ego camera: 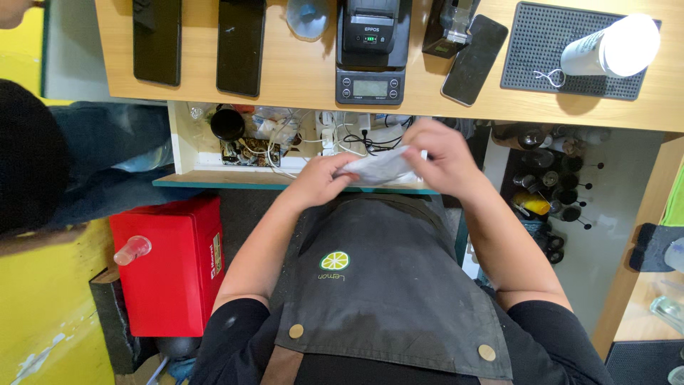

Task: The person prepares a cup of tea by adding ingredients from a small packet, pouring hot water from a dispenser, and stirring with a spoon. They then count cash and coins from a drawer and place the cup in a plastic carrier bag.

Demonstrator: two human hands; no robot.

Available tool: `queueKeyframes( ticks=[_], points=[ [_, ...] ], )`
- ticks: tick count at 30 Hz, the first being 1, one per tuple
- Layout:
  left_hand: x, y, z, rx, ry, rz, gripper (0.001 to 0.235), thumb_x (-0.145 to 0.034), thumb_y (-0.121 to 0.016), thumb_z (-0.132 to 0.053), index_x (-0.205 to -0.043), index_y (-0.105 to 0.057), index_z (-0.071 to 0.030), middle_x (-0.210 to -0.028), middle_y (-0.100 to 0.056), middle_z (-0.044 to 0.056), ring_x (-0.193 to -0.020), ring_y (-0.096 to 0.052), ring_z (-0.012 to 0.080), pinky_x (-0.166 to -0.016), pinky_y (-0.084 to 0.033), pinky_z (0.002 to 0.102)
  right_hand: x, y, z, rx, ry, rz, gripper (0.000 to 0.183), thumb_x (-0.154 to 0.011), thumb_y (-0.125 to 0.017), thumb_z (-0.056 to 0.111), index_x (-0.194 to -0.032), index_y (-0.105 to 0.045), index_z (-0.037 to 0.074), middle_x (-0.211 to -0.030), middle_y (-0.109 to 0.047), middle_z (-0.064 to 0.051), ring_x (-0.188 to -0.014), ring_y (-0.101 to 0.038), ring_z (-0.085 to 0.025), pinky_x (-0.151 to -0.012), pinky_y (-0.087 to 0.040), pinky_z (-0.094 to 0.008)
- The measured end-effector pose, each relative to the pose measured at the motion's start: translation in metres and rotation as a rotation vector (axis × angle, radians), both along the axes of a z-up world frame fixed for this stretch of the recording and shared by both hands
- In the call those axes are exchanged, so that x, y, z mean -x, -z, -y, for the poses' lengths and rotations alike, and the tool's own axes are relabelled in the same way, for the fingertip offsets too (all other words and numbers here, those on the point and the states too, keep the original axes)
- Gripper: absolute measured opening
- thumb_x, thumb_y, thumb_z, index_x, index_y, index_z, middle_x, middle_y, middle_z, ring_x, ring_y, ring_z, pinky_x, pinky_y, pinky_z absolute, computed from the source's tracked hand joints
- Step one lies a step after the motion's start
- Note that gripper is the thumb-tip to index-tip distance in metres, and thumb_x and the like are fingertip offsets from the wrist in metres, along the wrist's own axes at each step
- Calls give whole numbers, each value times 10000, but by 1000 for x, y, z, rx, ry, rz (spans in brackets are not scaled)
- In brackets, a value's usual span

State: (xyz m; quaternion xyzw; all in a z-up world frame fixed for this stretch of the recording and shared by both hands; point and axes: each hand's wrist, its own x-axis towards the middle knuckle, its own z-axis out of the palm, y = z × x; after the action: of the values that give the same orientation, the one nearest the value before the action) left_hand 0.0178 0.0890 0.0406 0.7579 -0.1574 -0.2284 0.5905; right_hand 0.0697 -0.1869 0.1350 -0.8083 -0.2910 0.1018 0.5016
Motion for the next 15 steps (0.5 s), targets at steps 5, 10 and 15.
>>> queueKeyframes(
  ticks=[5,10,15],
  points=[
    [-3,28,-34,-433,-77,190,348,-838,-673,-70,-1143,-753,-219,-1050,-788,50,-945,-740,270,-802,-567,383,2,13,32,-584,386,-168,344,-1137,-586,285,-910,-583,25,-919,-620,-60,-782,-565,-123,-687,-451,-260],
    [-2,69,-67,-621,-132,398,384,-839,-716,-105,-1220,-713,-153,-1246,-715,65,-1174,-665,278,-975,-527,440,0,15,57,-898,529,-211,262,-1150,-566,279,-1014,-563,56,-931,-629,-78,-750,-570,-118,-652,-478,-262],
    [7,51,-39,-49,-171,-31,499,-937,-776,-223,-1406,-634,-130,-1453,-617,66,-1336,-597,226,-1077,-536,408,11,19,63,-897,576,-257,268,-1161,-582,265,-1046,-573,23,-899,-610,-82,-728,-519,-99,-664,-437,-242]
  ],
)
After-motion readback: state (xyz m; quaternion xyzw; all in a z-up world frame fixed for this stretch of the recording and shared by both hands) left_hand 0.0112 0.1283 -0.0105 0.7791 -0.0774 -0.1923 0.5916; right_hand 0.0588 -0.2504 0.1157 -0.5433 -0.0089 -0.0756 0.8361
